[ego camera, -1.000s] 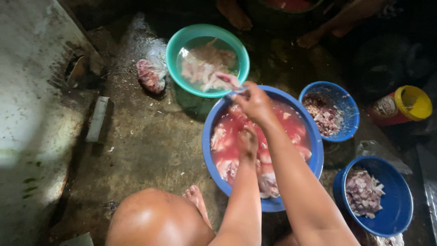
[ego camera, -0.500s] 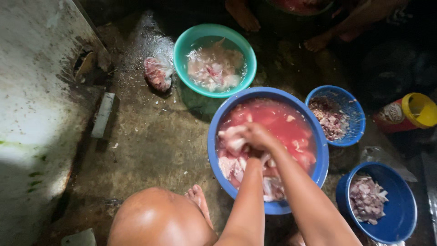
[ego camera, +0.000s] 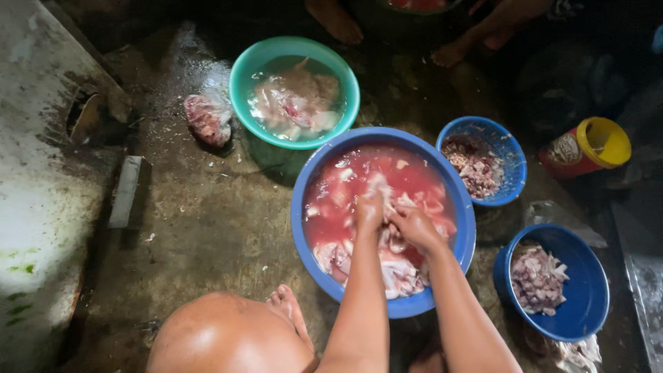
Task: The person sits on the floor washing cut raw meat pieces by hand in a large blue basin of bloody water, rubbing and sorting each piece and placing the cleaned pieces into a green basin. They pour water from a container into the green basin and continue washing the remaining meat.
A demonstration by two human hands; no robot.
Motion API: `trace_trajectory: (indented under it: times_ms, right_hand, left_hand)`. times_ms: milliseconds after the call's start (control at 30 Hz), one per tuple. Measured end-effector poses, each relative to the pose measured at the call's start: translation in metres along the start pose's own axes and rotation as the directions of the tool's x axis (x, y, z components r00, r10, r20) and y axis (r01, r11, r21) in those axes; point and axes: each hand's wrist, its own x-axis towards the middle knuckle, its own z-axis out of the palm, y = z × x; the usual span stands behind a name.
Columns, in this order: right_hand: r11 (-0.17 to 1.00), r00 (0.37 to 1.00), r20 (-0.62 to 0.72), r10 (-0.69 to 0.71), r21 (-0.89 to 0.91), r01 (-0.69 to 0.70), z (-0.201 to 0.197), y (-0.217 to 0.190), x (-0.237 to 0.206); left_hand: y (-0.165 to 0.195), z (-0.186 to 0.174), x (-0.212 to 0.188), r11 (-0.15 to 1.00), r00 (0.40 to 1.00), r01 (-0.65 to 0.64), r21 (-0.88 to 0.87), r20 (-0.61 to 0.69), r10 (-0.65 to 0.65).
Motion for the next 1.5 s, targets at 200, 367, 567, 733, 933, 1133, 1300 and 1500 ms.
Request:
trace_trajectory:
  times_ms: [200,367,567,733,933,1133,1300,1500]
  right_hand:
    - [0.942,0.882,-0.415,-0.222,-0.325,0.084,-0.025,-0.010,-0.014]
    - [0.914,0.800,-0.473,-0.369,-0.340,0.221,-0.006,-0.016,0.013]
    - [0.923,0.959,-0.153,0.238,0.342,-0.174,-0.019,-0.002,0.025]
    - [0.834,0.978,-0.194,0.076,0.551,0.044,-0.031,0.000,0.027]
    - [0.774,0.953,-0.304,0.019,0.607,0.178,-0.063,-0.015,0.018]
    - [0.913,0.956,-0.274,0.107,0.407,0.014,-0.047,-0.028,0.016]
    - [0.893,0.943,-0.267,0.197,0.446,-0.060,-0.012,-0.020,0.023]
    - [0.900,0.999,-0.034,0.031,0.437,-0.014,0.005,-0.018,0.040]
  left_hand:
    - [0.008,-0.005,0.002,0.823,0.817,-0.552,0.133,-0.113,0.566]
    - [0.003,0.000,-0.029,0.682,0.809,-0.587,0.437,0.291,0.510]
    - [0.007,-0.002,-0.043,0.302,0.621,-0.745,0.596,0.451,0.641]
    - [0.002,0.000,-0.032,0.288,0.804,-0.518,0.805,0.344,0.485]
    - [0.002,-0.004,-0.026,0.470,0.842,-0.447,0.761,0.182,0.507]
    - [0.019,-0.008,-0.048,0.637,0.763,-0.619,0.460,0.159,0.627]
    - [0.015,-0.003,-0.040,0.822,0.860,-0.510,0.252,0.138,0.491]
    - [0.012,0.007,-0.028,0.953,0.960,-0.204,-0.224,0.143,0.239]
